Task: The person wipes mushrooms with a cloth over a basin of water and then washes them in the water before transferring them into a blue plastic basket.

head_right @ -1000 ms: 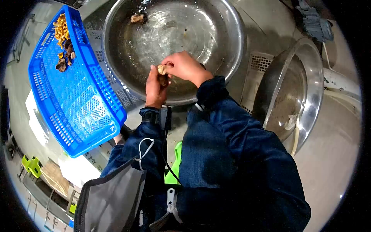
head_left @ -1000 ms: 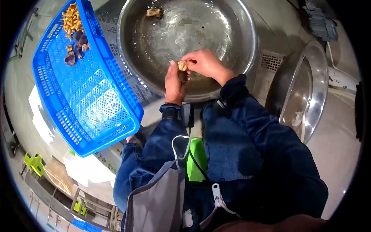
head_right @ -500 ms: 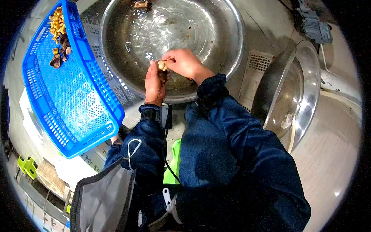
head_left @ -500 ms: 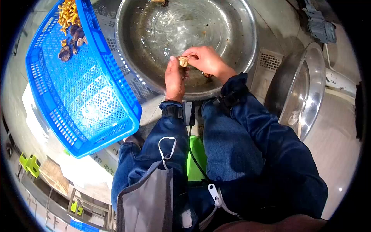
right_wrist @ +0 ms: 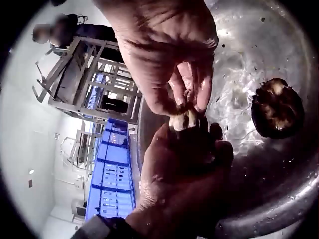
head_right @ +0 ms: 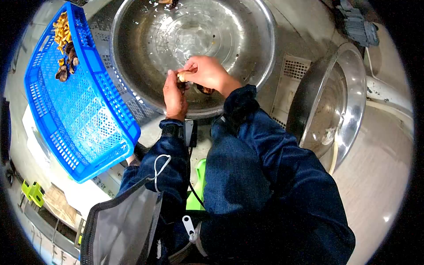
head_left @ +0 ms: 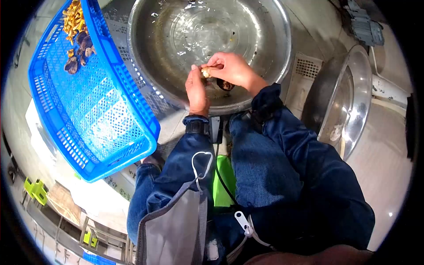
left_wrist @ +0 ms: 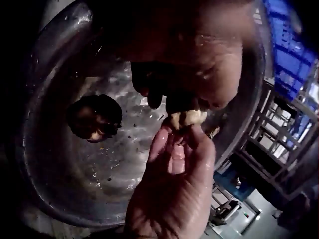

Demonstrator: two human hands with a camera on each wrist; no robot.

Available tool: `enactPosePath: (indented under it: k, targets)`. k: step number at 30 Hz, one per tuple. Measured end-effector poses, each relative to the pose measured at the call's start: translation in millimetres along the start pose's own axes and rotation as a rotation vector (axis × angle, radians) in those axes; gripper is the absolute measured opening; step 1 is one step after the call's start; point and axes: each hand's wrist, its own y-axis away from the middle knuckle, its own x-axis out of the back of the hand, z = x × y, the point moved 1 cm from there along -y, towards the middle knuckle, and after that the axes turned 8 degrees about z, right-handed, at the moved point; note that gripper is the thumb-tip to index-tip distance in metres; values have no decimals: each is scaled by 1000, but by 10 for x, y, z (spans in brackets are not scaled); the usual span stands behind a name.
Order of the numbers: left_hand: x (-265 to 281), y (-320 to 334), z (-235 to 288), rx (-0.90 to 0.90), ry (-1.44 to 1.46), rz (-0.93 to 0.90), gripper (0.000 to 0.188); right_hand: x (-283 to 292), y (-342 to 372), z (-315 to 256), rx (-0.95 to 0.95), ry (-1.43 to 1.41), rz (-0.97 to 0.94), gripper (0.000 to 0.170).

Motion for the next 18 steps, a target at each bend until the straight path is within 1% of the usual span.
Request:
enactPosePath:
  k: [1,4,5,7,8,9,10,12,13,14,16,18]
  targets:
    - [15,-10,-18,-15,-16,-7,39,50,48,-68,-38,214,40,15]
    - [-2,-7,-18,-31,32,-18,37,86,-25,54,-56,105,53,17]
    - [-6,-1,-12,-42,16,-22,37,47,-53,87,-8,26,54,16]
    - [20,15,-3,-67,-18,-30,37,3,-23,186,-29,131,44,16]
    - [22,12,-16,-64,-11,-37,37,4,-3,145,-42,183,41,15]
    - [22,6,-28,-63,-5,-45,38,33,-10,92,-59,154,18,18]
    - [26,-3,-36,-62,2,-51,38,52,-22,133,-56,39,21,17]
    - [1,6,-3,69,155,-62,38,83,-67,283,-48,-192,21,15]
    - [-9,8,23,133,232,-67,38,92,-102,345,-30,-298,134,15]
    - [31,-26,-7,178,276,-46,40,132,-193,568,13,-370,322,19]
    - [85,-96,-59,287,264,63,41,309,-183,853,-62,51,640,24]
    - [133,-146,-154,337,265,56,42,238,-129,862,-270,-347,346,29]
